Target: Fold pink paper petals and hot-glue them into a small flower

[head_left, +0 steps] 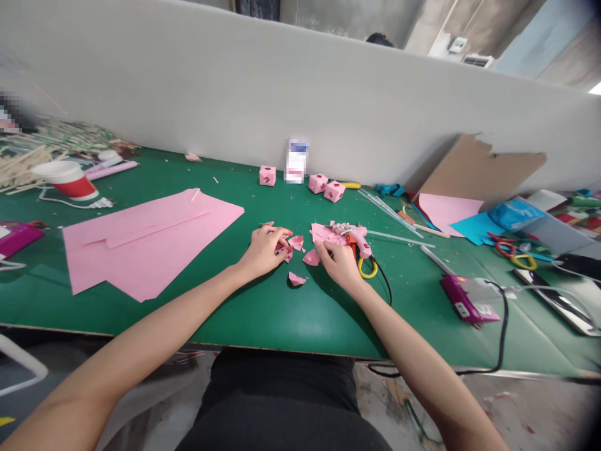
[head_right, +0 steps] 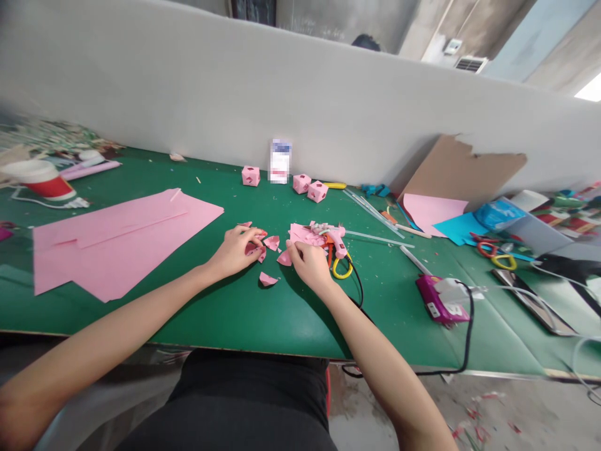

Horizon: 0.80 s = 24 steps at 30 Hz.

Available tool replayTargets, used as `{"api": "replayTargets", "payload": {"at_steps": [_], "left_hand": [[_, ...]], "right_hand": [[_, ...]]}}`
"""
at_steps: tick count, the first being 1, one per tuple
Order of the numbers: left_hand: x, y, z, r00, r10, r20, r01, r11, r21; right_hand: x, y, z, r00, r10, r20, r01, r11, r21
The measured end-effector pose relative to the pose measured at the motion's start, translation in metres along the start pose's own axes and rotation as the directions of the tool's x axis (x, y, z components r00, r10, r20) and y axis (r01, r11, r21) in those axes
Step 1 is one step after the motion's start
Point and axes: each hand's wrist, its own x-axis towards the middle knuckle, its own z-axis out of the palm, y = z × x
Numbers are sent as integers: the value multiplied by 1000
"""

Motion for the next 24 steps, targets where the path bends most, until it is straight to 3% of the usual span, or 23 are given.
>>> {"api": "replayTargets", "payload": {"at_steps": [7, 15, 24], "left_hand": [[-2, 7, 0, 996, 60, -70, -61, 998, -24], [-9, 24, 2, 988, 69, -138, -76, 996, -51], [-11, 28, 2, 989, 61, -134, -70, 995, -66]], "right_hand": [[-4, -9, -2, 999, 1, -51, 4, 994, 110], [-8, -17, 5, 994, -66, 83, 48, 979, 200], [-7, -13, 11, 993, -84, 82, 63, 971, 233]]}}
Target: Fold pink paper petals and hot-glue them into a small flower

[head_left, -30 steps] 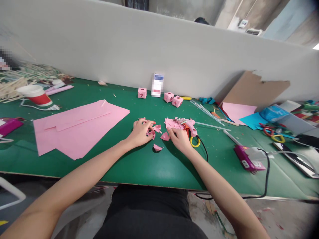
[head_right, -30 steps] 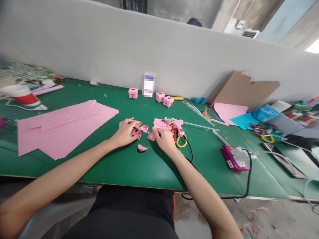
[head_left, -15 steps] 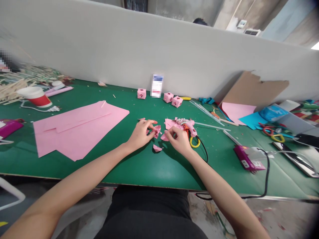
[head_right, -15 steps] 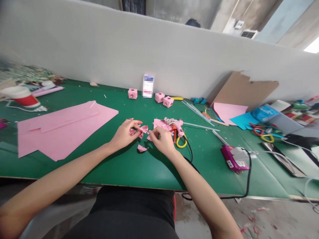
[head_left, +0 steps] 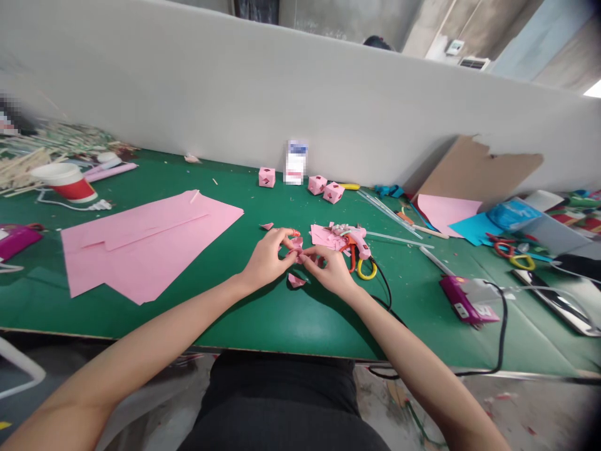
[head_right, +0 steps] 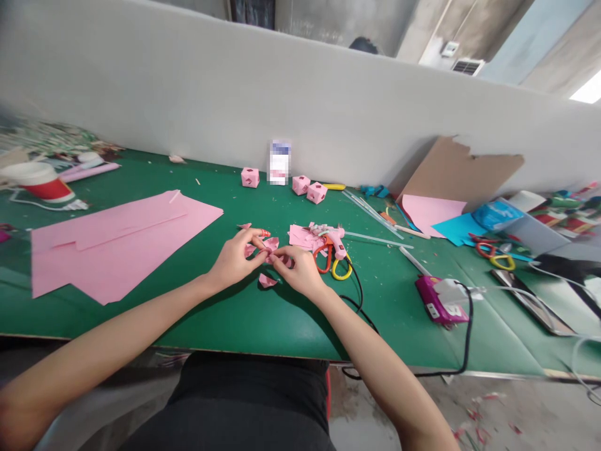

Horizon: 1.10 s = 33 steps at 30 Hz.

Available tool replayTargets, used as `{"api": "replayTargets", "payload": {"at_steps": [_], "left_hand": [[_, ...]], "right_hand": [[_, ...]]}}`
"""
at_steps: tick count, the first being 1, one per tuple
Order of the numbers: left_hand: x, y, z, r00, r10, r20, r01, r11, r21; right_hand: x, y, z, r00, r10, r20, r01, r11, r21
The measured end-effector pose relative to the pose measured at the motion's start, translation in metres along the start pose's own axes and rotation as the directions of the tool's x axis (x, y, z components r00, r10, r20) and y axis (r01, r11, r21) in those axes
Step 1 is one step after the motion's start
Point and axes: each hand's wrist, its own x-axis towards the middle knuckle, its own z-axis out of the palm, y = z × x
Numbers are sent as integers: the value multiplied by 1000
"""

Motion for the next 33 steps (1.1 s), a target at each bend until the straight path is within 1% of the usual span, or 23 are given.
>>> {"api": "replayTargets", "payload": {"at_steps": [3, 7, 10, 12, 16, 17, 20, 23, 25, 28, 30, 33], "left_hand": [[-1, 3, 0, 1000, -23, 10, 23, 999, -36], [-3, 4, 2, 995, -73, 67, 78, 994, -75], [-3, 4, 2, 992, -111, 56, 116, 989, -93], [-2, 4, 2, 989, -140, 38, 144, 983, -117], [-1, 2, 1, 981, -195, 26, 196, 964, -179], [0, 1, 1, 979, -201, 25, 202, 961, -188], [0, 1, 1, 978, -205, 29, 207, 958, -200], [-1, 2, 2, 979, -197, 46, 202, 957, -206], [-2, 4, 2, 983, -174, 63, 184, 961, -207], [-3, 5, 3, 986, -147, 79, 160, 966, -204], [-3, 5, 3, 986, -146, 79, 160, 966, -204], [-2, 5, 2, 985, -158, 71, 169, 966, -195]], "right_hand": [[0, 2, 2, 999, 37, -29, -37, 999, 13], [0, 3, 5, 998, 53, -40, -51, 998, 40], [0, 0, 5, 997, 56, -46, -54, 997, 49], [0, -1, 3, 995, 55, -77, -50, 996, 69], [1, -2, -5, 983, 48, -178, -34, 996, 79], [1, -2, -7, 982, 49, -181, -36, 997, 71], [1, -2, -9, 991, 45, -130, -43, 999, 24], [1, -2, -6, 992, -3, -124, -4, 999, -52], [0, -1, -3, 989, -64, -133, 52, 994, -91], [-1, 1, 0, 982, -151, -111, 138, 983, -118], [-2, 1, 0, 978, -184, -102, 170, 977, -129], [-2, 1, -1, 975, -199, -100, 183, 972, -150]]}}
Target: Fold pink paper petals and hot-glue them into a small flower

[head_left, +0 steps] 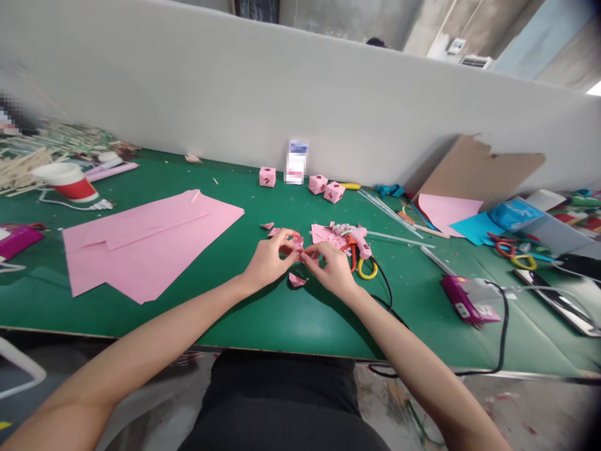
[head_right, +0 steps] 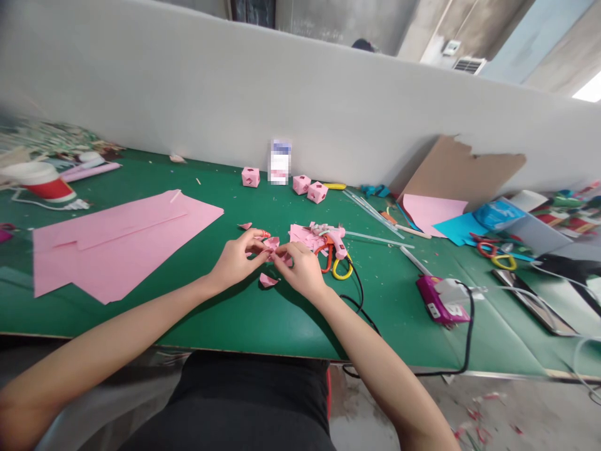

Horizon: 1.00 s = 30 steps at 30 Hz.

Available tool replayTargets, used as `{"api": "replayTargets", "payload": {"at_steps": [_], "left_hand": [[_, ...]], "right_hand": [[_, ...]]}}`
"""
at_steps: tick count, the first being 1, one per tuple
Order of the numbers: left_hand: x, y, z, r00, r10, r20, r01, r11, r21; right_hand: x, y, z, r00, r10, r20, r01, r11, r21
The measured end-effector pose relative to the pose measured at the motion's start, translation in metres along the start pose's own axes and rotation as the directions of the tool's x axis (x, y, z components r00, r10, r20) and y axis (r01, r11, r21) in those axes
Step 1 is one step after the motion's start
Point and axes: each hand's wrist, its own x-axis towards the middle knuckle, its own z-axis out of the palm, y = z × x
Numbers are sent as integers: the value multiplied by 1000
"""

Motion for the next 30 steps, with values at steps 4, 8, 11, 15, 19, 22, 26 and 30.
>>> {"api": "replayTargets", "payload": {"at_steps": [4, 8, 11, 15, 19, 22, 26, 30], "left_hand": [[1, -1, -1, 999, -29, -18, 29, 999, 23], [2, -2, -1, 999, -54, -10, 54, 999, 8], [2, -1, -1, 998, -59, -6, 59, 998, 5], [1, -1, -2, 999, -53, -6, 53, 998, 15], [1, -2, -1, 998, -64, 12, 64, 998, -6], [2, -2, -1, 994, -103, 27, 105, 992, -67], [3, -4, -2, 988, -151, 26, 153, 982, -111], [4, -5, -3, 984, -171, 41, 175, 977, -125]], "right_hand": [[0, 0, 0, 1000, 24, -2, -24, 999, -26], [0, 0, 1, 997, 71, 21, -71, 997, -11], [0, -1, 1, 993, 106, 48, -106, 994, 5], [1, -2, 1, 988, 134, 73, -135, 991, 12], [3, -2, 2, 982, 166, 94, -173, 983, 65], [3, -1, 3, 969, 215, 120, -232, 961, 151], [3, 0, 2, 962, 242, 127, -266, 934, 239], [4, 0, 1, 964, 243, 110, -261, 946, 192]]}}
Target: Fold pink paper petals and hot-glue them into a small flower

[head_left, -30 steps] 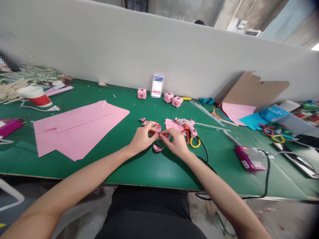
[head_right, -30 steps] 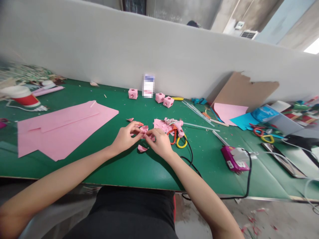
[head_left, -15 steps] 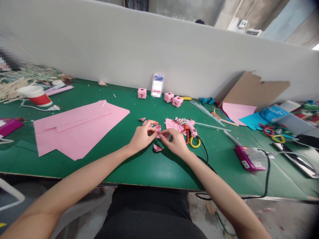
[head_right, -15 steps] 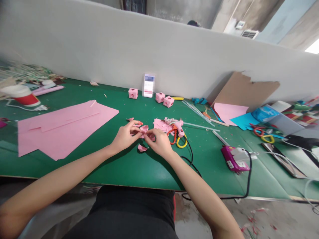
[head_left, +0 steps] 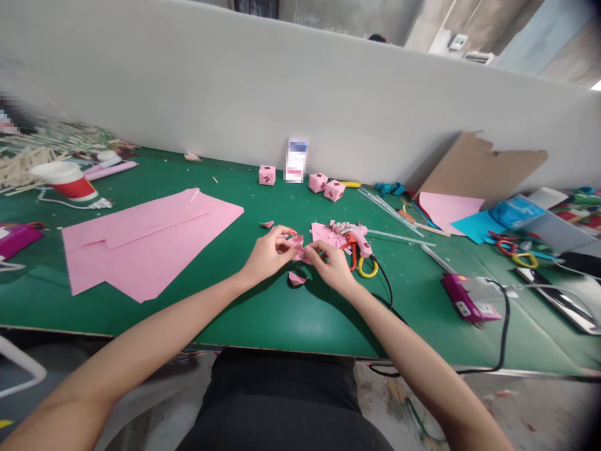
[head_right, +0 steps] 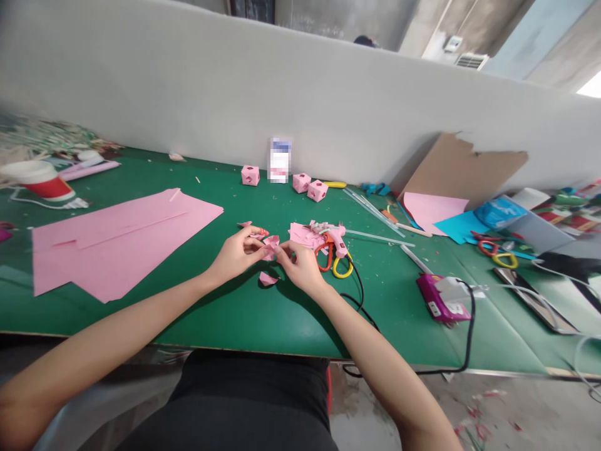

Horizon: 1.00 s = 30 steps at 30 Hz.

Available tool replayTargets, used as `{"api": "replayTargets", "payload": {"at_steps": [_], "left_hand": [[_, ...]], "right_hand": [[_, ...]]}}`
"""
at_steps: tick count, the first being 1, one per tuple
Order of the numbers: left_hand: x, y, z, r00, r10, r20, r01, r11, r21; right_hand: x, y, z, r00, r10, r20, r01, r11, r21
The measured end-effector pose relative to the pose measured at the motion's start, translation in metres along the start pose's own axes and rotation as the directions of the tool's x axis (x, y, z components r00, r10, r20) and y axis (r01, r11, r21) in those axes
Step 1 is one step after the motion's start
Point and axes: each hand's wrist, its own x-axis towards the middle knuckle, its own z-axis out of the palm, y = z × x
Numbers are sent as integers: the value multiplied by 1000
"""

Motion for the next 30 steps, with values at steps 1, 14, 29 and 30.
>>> {"api": "replayTargets", "payload": {"at_steps": [1, 14, 29, 30], "left_hand": [[0, 0, 0, 1000, 3, 8, -3, 1000, 2], [2, -1, 2, 999, -5, 34, 5, 1000, -20], [0, -2, 4, 999, -5, 46, 5, 1000, -12], [0, -2, 4, 999, -2, 46, 3, 1000, -15]], "right_hand": [[0, 0, 0, 1000, -8, -2, 8, 1000, -16], [1, 2, 4, 1000, -13, -19, 13, 1000, -24], [1, 2, 4, 996, -88, 10, 88, 979, -183], [1, 2, 4, 995, -99, 12, 100, 976, -192]]}}
